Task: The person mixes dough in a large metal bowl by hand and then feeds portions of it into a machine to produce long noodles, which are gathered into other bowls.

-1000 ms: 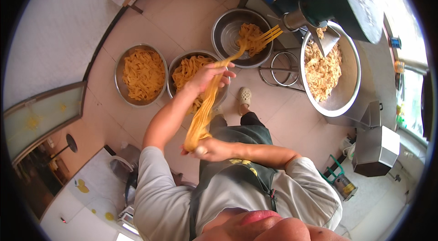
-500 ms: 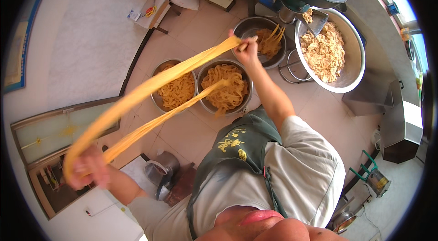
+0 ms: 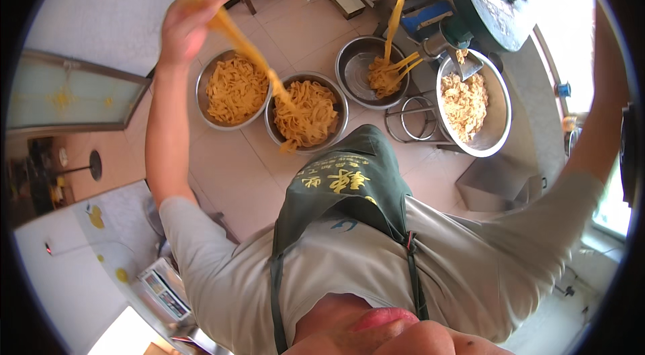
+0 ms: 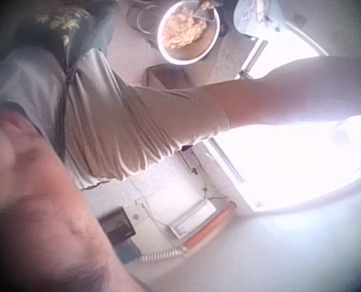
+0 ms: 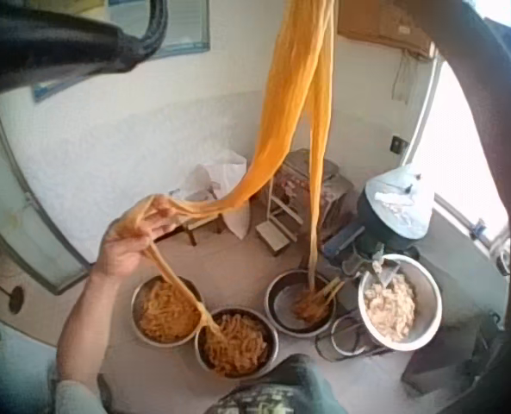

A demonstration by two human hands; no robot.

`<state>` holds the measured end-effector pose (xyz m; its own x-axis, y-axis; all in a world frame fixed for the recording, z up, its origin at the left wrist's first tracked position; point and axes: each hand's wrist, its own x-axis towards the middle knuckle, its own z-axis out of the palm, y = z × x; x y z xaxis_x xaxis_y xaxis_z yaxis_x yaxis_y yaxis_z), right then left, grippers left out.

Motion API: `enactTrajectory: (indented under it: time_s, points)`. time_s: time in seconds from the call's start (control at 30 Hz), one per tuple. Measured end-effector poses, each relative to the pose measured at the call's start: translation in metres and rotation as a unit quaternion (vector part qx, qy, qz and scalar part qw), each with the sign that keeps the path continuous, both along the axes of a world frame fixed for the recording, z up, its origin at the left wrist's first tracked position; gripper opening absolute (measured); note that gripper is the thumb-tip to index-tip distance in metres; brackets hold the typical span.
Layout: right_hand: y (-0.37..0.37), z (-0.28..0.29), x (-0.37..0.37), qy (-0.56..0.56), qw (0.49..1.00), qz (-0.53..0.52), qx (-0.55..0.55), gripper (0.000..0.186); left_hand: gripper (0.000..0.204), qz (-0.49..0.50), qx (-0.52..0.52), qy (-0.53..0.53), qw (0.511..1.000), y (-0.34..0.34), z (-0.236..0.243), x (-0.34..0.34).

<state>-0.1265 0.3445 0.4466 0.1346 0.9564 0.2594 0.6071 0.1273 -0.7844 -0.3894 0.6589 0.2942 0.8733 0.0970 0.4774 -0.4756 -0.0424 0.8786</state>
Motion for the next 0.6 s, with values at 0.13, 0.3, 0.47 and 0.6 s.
enactTrajectory:
  time_s: [0.13, 0.3, 0.47, 0.6]
  points:
    - [-0.021, 0.093, -0.085, -0.18, 0.98, -0.006, -0.083, 0.029, 0.017, -0.059, -0.149, -0.045, 0.986, -0.019, -0.024, 0.078]
    - [-0.002, 0.112, -0.127, -0.226, 0.966, 0.039, -0.12, 0.03, 0.013, -0.039, -0.2, 0.003, 0.979, -0.024, -0.049, 0.101]
    - [0.024, 0.099, -0.147, -0.181, 0.971, 0.094, -0.128, 0.031, 0.021, -0.025, -0.131, 0.029, 0.991, -0.004, -0.087, 0.077]
    - [0.058, 0.063, -0.135, -0.051, 0.979, 0.158, -0.116, 0.031, 0.021, 0.053, 0.035, 0.111, 0.992, 0.008, -0.123, 0.024]
